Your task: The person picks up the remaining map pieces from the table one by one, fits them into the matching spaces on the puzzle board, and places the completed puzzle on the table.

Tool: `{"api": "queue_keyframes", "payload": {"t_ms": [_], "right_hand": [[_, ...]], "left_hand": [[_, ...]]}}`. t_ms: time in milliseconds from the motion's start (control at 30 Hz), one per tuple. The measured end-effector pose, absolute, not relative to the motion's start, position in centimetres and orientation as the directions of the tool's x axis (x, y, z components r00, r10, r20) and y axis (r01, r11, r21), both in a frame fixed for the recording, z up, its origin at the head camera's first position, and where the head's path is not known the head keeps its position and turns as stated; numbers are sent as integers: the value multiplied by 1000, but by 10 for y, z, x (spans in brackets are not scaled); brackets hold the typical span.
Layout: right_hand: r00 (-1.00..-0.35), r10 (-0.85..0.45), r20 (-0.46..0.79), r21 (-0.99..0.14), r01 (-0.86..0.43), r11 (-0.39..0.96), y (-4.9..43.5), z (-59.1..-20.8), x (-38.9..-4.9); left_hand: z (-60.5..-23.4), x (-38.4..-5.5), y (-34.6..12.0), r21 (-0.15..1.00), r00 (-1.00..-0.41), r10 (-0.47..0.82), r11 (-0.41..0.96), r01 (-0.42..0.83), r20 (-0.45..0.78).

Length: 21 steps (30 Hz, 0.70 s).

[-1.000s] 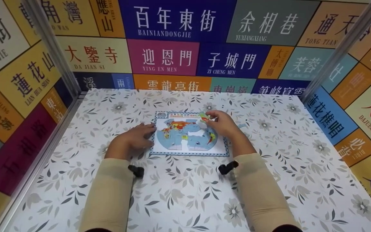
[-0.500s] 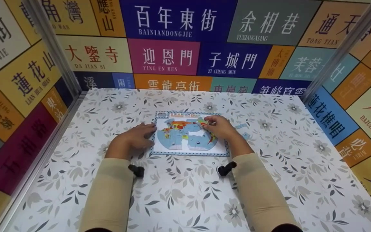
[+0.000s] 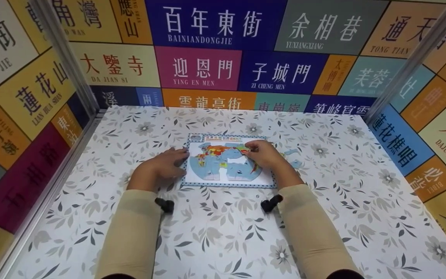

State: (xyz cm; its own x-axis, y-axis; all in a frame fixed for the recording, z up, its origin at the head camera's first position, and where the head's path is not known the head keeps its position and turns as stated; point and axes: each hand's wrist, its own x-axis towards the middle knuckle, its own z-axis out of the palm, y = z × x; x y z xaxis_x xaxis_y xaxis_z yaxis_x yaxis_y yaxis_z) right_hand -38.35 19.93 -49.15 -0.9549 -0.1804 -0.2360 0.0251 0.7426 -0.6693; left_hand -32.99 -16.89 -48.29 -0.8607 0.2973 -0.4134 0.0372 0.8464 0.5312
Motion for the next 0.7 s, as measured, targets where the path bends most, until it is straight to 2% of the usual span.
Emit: {"api": "queue_keyframes", "payload": {"t_ms": [267,500,700], "right_hand": [[-952,-210,-223,-646,-17,763,201,-491,-385],[-950,-250,-188,-639,-74,765,201,-492,-383],[-949,-252,-188,-632,-79,771,199,-491,-383]], "left_hand": [[-486,-331,-171,537,-863,297,843,36,-409],[-487,-333,-172,511,-861,347,851,122,-372],[-486,-332,-172,509,-862,323,856,90,-390]]}}
